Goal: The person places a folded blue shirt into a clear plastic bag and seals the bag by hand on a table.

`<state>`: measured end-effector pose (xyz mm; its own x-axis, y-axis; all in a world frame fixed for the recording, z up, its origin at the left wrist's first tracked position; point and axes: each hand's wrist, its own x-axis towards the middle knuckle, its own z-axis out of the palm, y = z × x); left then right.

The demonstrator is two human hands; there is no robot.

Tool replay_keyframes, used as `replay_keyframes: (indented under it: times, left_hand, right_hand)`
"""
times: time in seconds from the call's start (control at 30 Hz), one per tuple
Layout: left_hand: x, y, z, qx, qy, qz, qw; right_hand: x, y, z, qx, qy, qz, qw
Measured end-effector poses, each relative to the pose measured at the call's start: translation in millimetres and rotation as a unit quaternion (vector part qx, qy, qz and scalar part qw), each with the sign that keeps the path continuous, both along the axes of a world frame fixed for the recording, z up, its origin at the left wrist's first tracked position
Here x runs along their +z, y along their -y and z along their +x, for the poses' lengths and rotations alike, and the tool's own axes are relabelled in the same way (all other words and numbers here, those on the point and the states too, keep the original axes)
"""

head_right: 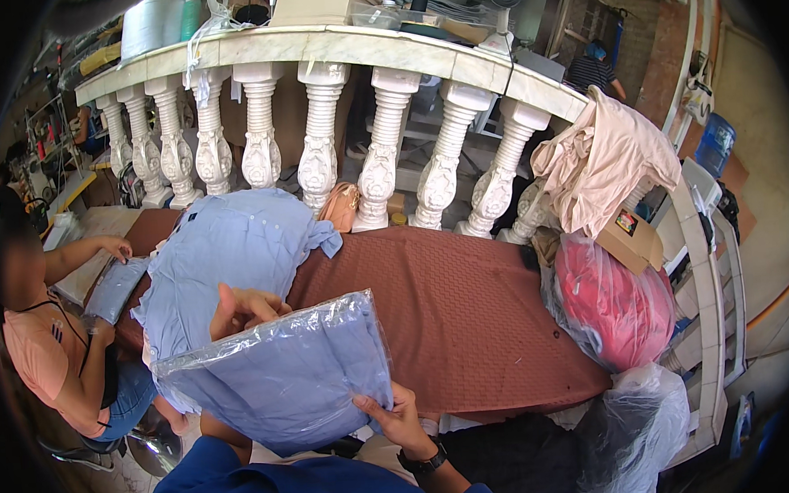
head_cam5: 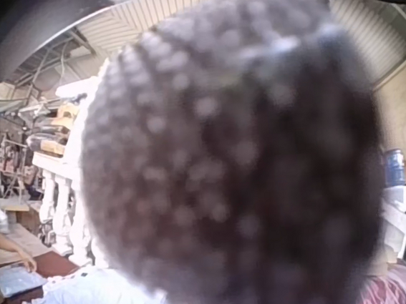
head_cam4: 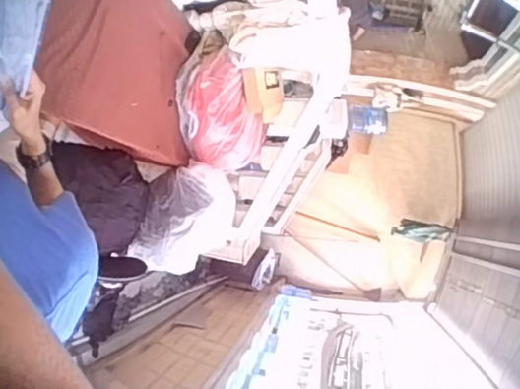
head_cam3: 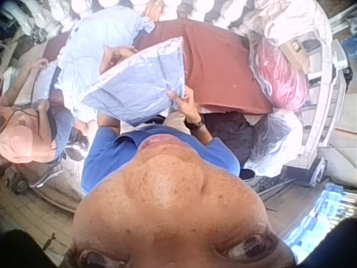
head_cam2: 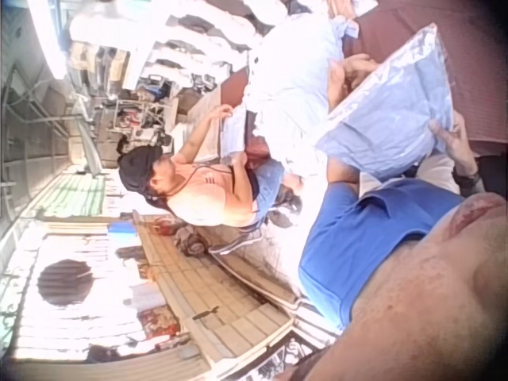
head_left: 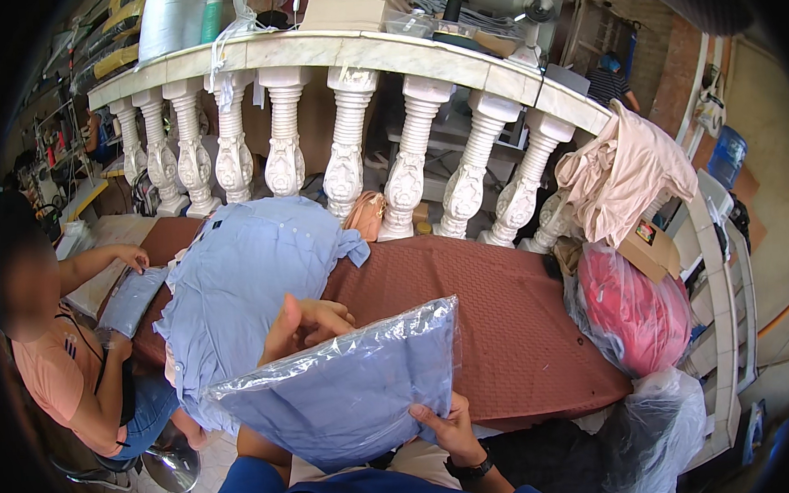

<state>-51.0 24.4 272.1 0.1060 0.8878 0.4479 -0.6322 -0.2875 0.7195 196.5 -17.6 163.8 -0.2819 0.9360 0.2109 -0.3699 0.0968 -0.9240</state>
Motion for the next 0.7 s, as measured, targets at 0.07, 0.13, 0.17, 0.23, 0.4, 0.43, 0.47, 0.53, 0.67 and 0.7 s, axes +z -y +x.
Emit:
replay_keyframes:
  times: [0.07,0.13,0.17,0.23,0.4,0.43,0.47,0.53,0.67,0.7]
  left_hand:
    - [-3,2,1,0.025,0.008,-0.013,1.0]
    - [-6,0,-3,0.004,-0.004,0.014,1.0]
    - [-8,-2,-5,-0.008,-0.01,0.025,1.0]
    - [-6,-13,1,-0.016,0.084,-0.006,0.996]
    - [-48,-83,-35,-0.015,0.079,0.022,0.997]
    - [-73,-101,-52,-0.001,0.048,-0.009,0.999]
    - [-74,-98,-39,0.086,0.007,-0.082,0.993]
    - [-95,-97,-28,0.157,-0.06,-0.15,0.974]
    - [-158,-97,-14,0.036,-0.109,-0.148,0.982]
    - [-163,-90,3,-0.008,-0.111,-0.151,0.982]
  right_hand:
    - [-2,2,0,-0.001,0.003,0.0,1.0]
    - [-8,2,1,0.0,0.009,-0.006,1.0]
    - [-11,0,2,0.0,0.008,-0.007,1.0]
    - [-14,-6,4,-0.003,0.002,-0.016,1.0]
    - [-2,-23,20,-0.104,0.024,-0.011,0.994]
    - [-4,-29,24,-0.141,0.036,-0.006,0.989]
    - [-7,-36,30,-0.183,0.051,-0.003,0.982]
    - [-4,-46,42,-0.249,0.074,0.034,0.965]
    - [11,-63,50,-0.408,0.265,0.181,0.855]
    - [14,-65,45,-0.437,0.317,0.218,0.813]
